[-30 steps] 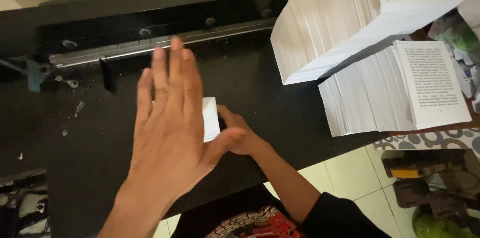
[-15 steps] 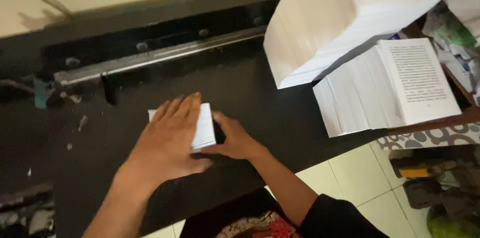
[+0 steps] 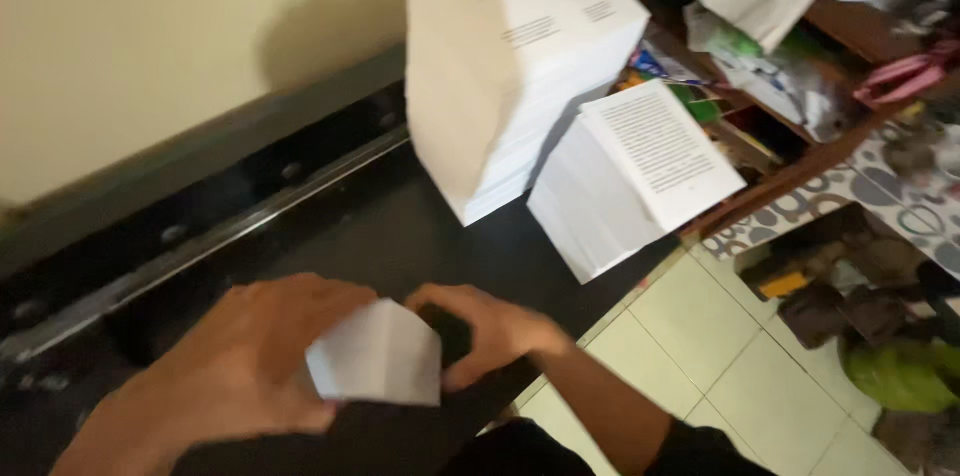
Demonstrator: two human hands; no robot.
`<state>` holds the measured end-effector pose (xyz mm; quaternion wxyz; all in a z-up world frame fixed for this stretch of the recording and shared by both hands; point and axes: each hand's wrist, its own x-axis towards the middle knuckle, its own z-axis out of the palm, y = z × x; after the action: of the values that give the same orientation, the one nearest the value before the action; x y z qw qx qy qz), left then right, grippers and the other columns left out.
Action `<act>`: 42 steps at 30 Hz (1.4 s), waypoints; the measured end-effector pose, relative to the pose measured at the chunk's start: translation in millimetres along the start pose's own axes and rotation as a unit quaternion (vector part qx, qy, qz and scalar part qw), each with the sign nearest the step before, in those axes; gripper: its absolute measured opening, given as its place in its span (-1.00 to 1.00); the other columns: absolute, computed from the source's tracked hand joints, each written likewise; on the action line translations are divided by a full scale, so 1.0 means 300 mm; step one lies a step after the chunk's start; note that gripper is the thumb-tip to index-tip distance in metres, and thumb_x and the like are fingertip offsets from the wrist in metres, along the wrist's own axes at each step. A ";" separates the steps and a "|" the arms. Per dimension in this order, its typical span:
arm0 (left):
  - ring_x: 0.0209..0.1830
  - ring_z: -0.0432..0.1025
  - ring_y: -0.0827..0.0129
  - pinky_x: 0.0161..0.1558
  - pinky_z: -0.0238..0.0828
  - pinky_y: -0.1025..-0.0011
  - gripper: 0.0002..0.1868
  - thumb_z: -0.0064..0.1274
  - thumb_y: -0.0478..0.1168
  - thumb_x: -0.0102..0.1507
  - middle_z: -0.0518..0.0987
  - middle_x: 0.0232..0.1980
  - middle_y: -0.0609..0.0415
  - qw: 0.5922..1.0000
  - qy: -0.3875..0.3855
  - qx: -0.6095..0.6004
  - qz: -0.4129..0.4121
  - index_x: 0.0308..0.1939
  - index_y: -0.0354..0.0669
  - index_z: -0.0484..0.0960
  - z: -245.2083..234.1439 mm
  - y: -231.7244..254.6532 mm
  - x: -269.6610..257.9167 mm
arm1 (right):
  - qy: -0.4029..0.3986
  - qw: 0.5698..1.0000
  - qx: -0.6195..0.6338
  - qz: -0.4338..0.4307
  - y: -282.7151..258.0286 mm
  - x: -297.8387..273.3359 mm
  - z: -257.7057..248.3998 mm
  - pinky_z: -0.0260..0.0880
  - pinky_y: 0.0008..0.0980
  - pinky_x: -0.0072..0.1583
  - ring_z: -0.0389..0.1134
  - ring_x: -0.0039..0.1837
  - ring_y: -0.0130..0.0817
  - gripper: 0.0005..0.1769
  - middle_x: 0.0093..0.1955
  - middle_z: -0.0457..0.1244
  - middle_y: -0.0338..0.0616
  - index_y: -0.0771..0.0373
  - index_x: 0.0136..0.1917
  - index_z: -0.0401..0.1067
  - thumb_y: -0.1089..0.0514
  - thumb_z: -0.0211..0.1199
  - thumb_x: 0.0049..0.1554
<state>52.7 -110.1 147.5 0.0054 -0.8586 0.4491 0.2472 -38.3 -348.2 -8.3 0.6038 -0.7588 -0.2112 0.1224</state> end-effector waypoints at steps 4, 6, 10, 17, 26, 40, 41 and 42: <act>0.06 0.53 0.41 -0.26 0.53 0.02 -0.76 -0.05 0.06 0.29 0.56 0.10 0.47 0.974 -0.106 0.039 0.195 0.05 0.43 0.47 -0.151 0.227 0.001 | -0.051 0.942 0.315 -0.109 -0.051 -0.073 -0.104 0.06 -0.08 0.65 0.11 0.62 -0.13 0.08 0.58 0.08 0.05 0.35 0.53 0.14 -0.53 0.32 0.17; 0.07 0.50 0.28 -0.14 0.41 0.06 -0.80 -0.04 -0.03 0.35 0.58 0.02 0.29 0.924 -0.052 0.009 0.379 0.05 0.22 0.49 -0.150 0.289 0.036 | -0.074 0.966 0.242 -0.053 0.003 -0.064 -0.097 0.11 -0.13 0.61 0.13 0.57 -0.21 -0.07 0.54 0.11 0.05 0.38 0.51 0.16 -0.40 0.19 0.24; 0.22 0.46 0.21 -0.14 0.38 0.14 -0.60 -0.41 0.04 0.48 0.59 0.09 0.13 0.837 -0.093 -0.132 0.522 0.14 -0.02 0.49 -0.207 0.402 0.085 | 0.003 0.998 0.006 0.062 0.181 -0.335 -0.016 0.39 -0.13 0.23 0.35 0.15 -0.27 -0.37 0.10 0.30 0.13 0.42 0.16 0.40 -0.22 0.22 0.15; 0.28 0.45 0.09 -0.08 0.37 0.16 -0.71 -0.18 -0.18 0.46 0.57 0.27 0.05 0.743 -0.021 -0.101 0.661 0.23 -0.11 0.49 -0.279 0.464 0.163 | -0.145 0.729 0.641 -0.195 0.456 -0.597 0.061 0.50 -0.38 0.11 0.49 0.08 -0.30 -0.51 0.05 0.43 -0.04 0.38 0.14 0.45 0.15 0.44 -0.02; 0.48 0.30 0.27 0.46 0.18 0.29 -0.49 0.02 -0.13 0.30 0.41 0.38 0.05 0.787 0.052 -0.273 0.550 0.31 -0.13 0.33 -0.153 0.414 0.330 | 0.313 0.924 0.209 0.061 0.627 -1.294 -0.019 0.35 -0.25 0.20 0.32 0.13 -0.34 0.00 0.12 0.38 -0.14 0.23 0.21 0.47 -0.50 0.66 -0.21; 0.71 -0.36 -0.27 0.55 -0.27 -0.15 0.12 0.01 0.18 0.33 -0.31 0.69 -0.38 0.788 0.453 -0.404 0.105 0.59 -0.43 -0.35 0.456 0.830 0.729 | 0.486 0.863 0.103 0.094 -0.233 -0.899 -0.901 0.60 -0.54 -0.29 0.54 -0.12 -0.32 -0.18 -0.04 0.44 -0.14 0.47 0.21 0.41 -0.24 0.46 -0.02; 0.71 -0.36 -0.27 0.55 -0.27 -0.15 0.12 0.01 0.18 0.33 -0.31 0.69 -0.38 0.788 0.453 -0.405 0.102 0.59 -0.43 -0.35 0.458 0.833 0.750 | 0.483 0.864 0.103 0.096 -0.214 -0.857 -0.911 0.60 -0.54 -0.29 0.54 -0.12 -0.32 -0.18 -0.04 0.44 -0.14 0.47 0.21 0.41 -0.24 0.46 -0.02; 0.68 -0.25 -0.32 0.54 -0.17 -0.15 0.07 -0.02 0.18 0.35 -0.20 0.66 -0.45 0.782 0.494 -0.370 0.087 0.57 -0.49 -0.25 0.460 0.836 0.772 | 0.466 0.870 0.127 0.103 -0.194 -0.814 -0.920 0.60 -0.48 -0.22 0.53 -0.04 -0.27 -0.18 0.00 0.44 -0.12 0.45 0.25 0.40 -0.25 0.40 -0.01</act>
<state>-89.4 -405.7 -19.7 -0.5573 -0.7564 0.3365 -0.0643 -141.7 -690.8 97.5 0.7072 -0.6621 0.1914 -0.1579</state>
